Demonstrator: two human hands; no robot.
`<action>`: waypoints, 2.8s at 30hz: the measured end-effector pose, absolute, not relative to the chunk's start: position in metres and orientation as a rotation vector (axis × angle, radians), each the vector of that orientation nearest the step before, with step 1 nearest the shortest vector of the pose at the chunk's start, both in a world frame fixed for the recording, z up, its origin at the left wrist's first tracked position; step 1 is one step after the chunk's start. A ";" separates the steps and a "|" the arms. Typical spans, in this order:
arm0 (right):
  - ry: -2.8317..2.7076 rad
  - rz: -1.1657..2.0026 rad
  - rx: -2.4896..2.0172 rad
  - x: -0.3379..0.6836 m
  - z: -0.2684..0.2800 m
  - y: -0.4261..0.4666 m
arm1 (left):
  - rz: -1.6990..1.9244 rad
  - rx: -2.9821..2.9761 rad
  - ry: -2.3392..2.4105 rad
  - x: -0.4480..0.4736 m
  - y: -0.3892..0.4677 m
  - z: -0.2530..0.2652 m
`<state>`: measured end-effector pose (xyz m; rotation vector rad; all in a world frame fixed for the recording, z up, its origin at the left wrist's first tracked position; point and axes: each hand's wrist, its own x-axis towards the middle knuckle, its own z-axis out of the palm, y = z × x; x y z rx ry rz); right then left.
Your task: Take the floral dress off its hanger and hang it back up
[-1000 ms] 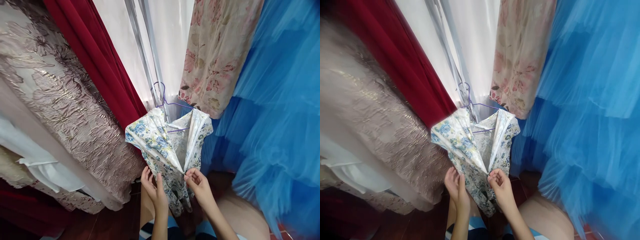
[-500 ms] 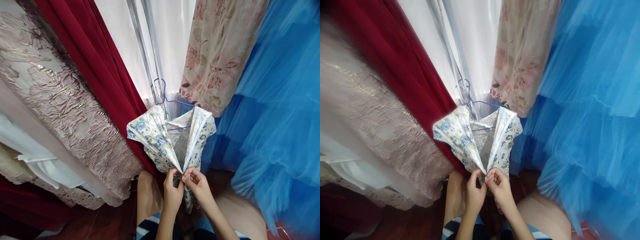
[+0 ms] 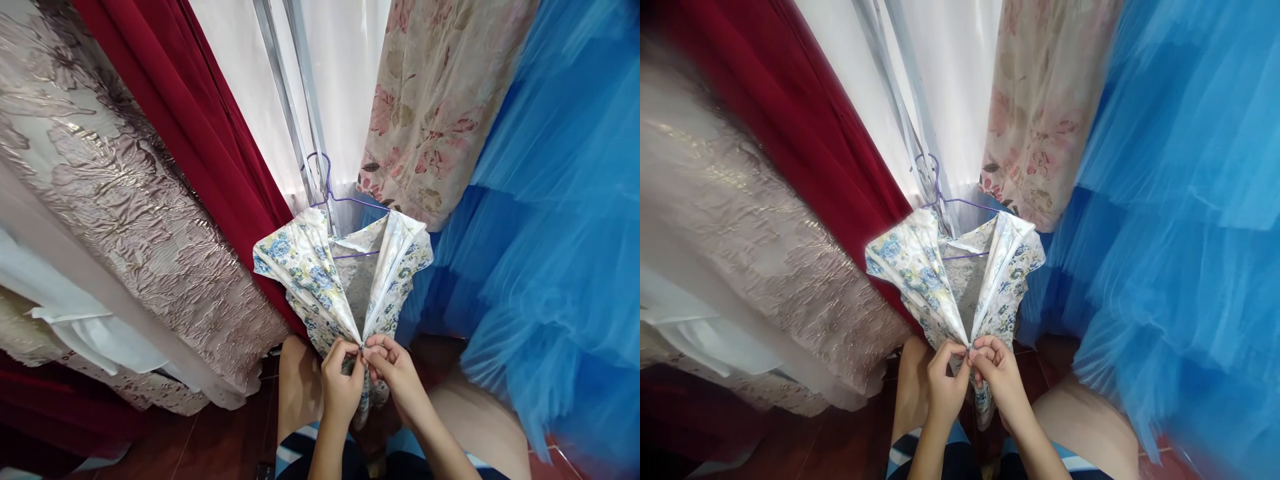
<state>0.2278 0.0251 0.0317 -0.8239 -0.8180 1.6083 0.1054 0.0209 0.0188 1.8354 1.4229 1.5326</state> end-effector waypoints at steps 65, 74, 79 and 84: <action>-1.051 1.709 -0.752 0.229 0.242 0.157 | 1.232 2.296 1.437 0.075 0.076 0.140; -1.452 1.315 -0.776 0.232 0.209 0.154 | 1.043 2.875 1.283 0.060 0.143 0.242; -1.486 1.190 -0.755 0.228 0.193 0.172 | 1.141 2.997 1.183 0.052 0.156 0.240; -1.443 1.112 -0.822 0.212 0.173 0.181 | 1.589 2.886 1.312 0.054 0.161 0.264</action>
